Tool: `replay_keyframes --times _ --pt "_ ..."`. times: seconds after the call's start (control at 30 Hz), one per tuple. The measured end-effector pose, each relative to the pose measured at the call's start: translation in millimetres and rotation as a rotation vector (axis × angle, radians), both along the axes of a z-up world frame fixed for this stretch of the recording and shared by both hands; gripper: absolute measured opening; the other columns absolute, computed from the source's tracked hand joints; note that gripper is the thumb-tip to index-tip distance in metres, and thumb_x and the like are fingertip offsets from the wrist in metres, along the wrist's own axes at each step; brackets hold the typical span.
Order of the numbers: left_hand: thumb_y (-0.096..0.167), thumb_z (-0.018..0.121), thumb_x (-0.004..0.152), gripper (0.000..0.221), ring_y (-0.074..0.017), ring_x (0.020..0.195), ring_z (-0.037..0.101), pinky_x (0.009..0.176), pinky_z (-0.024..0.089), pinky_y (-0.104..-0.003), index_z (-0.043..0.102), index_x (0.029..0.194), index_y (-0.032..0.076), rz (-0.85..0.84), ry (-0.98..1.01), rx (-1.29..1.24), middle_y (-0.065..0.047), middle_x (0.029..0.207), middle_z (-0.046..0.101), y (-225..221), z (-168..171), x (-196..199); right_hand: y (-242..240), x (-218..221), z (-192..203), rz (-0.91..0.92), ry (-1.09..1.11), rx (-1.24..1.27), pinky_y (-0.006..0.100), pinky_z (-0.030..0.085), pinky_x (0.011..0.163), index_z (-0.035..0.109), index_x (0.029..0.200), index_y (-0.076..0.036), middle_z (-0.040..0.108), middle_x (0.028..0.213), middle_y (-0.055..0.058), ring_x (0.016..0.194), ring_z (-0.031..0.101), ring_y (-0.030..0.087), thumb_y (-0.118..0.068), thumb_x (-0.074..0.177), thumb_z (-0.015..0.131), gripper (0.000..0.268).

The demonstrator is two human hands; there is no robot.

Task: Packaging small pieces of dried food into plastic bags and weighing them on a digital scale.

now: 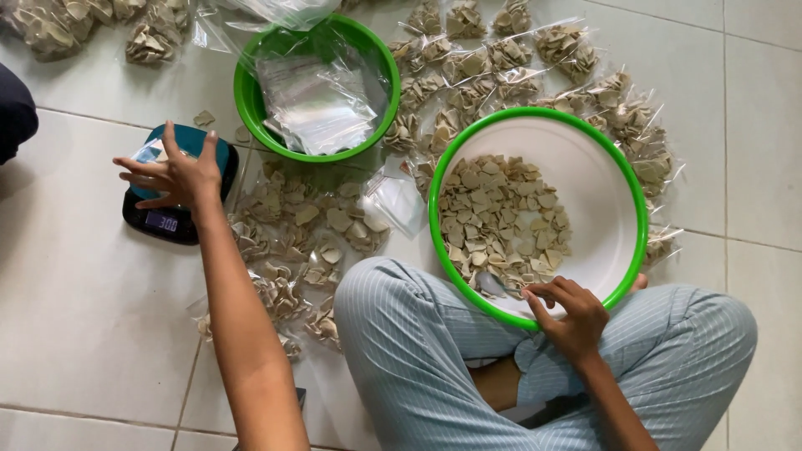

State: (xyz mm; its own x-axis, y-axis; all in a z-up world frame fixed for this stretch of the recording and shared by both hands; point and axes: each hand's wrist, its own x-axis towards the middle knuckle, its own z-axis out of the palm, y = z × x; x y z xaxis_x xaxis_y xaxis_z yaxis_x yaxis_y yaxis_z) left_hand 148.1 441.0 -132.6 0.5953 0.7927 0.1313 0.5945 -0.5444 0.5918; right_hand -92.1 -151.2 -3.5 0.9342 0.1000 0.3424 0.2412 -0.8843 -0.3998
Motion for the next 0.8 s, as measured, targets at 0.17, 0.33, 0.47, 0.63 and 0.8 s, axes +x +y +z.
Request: replay_keyframes --times 0.17,0.33,0.47,0.63,0.8 --pt "0.076 0.071 0.089 0.079 -0.0447 0.153 -0.005 0.111 -0.010 -0.082 0.050 0.154 0.037 0.085 0.195 -0.111 -0.019 0.163 -0.006 -2 16 -4 4 1 5 0.011 -0.022 0.003 0.026 0.040 0.057 0.079 0.085 -0.021 0.059 0.064 -0.009 0.059 0.055 0.008 -0.025 0.090 0.078 0.006" --pt "0.067 0.069 0.099 0.093 -0.0381 0.147 0.020 0.106 -0.003 -0.082 0.031 0.156 0.003 0.117 0.158 0.041 -0.009 0.159 0.028 -3 4 -11 2 0 3 0.002 -0.022 -0.009 0.028 0.039 0.056 0.078 0.085 -0.022 0.057 0.064 -0.009 0.059 0.054 0.009 -0.025 0.090 0.078 0.006" --pt "0.065 0.058 0.096 0.085 -0.0304 0.150 0.028 0.110 0.008 -0.074 0.032 0.156 0.011 0.233 -0.118 -0.051 -0.008 0.162 0.032 -9 -9 -24 -1 -1 0 0.003 -0.020 0.007 0.027 0.041 0.056 0.079 0.086 -0.022 0.061 0.066 -0.009 0.061 0.056 0.009 -0.026 0.089 0.079 0.005" --pt "0.076 0.048 0.087 0.089 -0.0373 0.156 0.029 0.120 0.008 -0.067 0.027 0.160 0.028 0.438 -0.393 -0.255 -0.013 0.169 0.025 -65 37 -99 -3 -1 -2 0.007 -0.036 0.004 0.027 0.040 0.055 0.080 0.086 -0.022 0.062 0.066 -0.009 0.059 0.056 0.009 -0.027 0.089 0.078 0.007" --pt "0.063 0.038 0.105 0.073 -0.0301 0.149 0.021 0.108 -0.013 -0.079 0.042 0.151 0.006 0.298 -0.423 -0.333 -0.013 0.156 0.035 -115 81 -191 -7 1 -6 0.020 -0.032 0.084 0.031 0.049 0.062 0.078 0.084 -0.027 0.051 0.055 -0.005 0.055 0.058 0.017 -0.026 0.082 0.083 0.005"
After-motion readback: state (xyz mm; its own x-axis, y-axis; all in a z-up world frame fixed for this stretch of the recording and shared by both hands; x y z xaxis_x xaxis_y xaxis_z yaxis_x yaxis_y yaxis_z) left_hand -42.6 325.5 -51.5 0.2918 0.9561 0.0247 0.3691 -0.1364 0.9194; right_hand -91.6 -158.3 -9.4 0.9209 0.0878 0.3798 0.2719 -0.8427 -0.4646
